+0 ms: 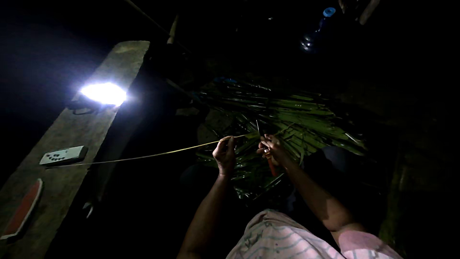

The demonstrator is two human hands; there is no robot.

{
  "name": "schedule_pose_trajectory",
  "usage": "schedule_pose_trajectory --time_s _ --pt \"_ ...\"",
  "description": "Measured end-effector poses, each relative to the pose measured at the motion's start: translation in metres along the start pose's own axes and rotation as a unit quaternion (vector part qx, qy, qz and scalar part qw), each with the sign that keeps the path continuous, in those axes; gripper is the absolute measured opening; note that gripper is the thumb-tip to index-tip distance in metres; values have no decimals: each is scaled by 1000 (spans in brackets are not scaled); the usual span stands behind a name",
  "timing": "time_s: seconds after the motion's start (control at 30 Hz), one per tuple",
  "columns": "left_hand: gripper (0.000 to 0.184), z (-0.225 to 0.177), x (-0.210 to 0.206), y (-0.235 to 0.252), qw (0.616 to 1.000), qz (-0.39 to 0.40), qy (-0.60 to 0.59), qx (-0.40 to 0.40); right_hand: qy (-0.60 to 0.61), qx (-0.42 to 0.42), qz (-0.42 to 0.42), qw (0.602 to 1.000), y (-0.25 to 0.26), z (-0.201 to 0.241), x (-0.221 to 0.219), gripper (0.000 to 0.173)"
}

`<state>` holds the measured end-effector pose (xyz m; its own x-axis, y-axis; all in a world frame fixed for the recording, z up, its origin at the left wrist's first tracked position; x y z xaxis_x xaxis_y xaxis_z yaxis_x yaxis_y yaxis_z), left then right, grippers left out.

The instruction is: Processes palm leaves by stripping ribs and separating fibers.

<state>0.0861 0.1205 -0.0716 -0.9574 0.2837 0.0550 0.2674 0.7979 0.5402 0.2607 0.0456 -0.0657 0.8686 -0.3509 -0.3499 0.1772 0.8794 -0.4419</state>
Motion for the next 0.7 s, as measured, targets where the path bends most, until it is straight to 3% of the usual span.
schedule_pose_trajectory --time_s 0.13,0.2,0.37,0.43,0.57,0.7 --pt "11 0 4 0 999 -5 36 -14 -3 21 -5 1000 8 -16 2 21" --pt "10 3 5 -1 997 -2 67 -38 -38 35 21 998 1 -17 -5 23" --pt "12 7 -4 -6 986 34 124 -111 -81 20 180 980 -21 -10 -32 25" --pt "10 10 -4 -6 977 45 156 -138 -78 14 207 975 -24 -10 -38 25" --pt "11 10 -4 -7 954 66 235 -172 -70 11 216 974 -20 -14 -38 30" --pt "13 5 -1 -7 948 112 243 -174 -46 -21 184 982 -11 -18 -34 33"
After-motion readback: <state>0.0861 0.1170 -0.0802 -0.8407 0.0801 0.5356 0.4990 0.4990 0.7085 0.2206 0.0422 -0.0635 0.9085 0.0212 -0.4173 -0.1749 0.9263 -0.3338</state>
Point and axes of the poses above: each hand's wrist, its own y-axis towards the middle knuckle, its own x-axis out of the back of the hand, z = x × y, the point moved 1 cm from there along y, towards the middle knuckle, and after that the axes turned 10 degrees about z, right-handed, at the moved point
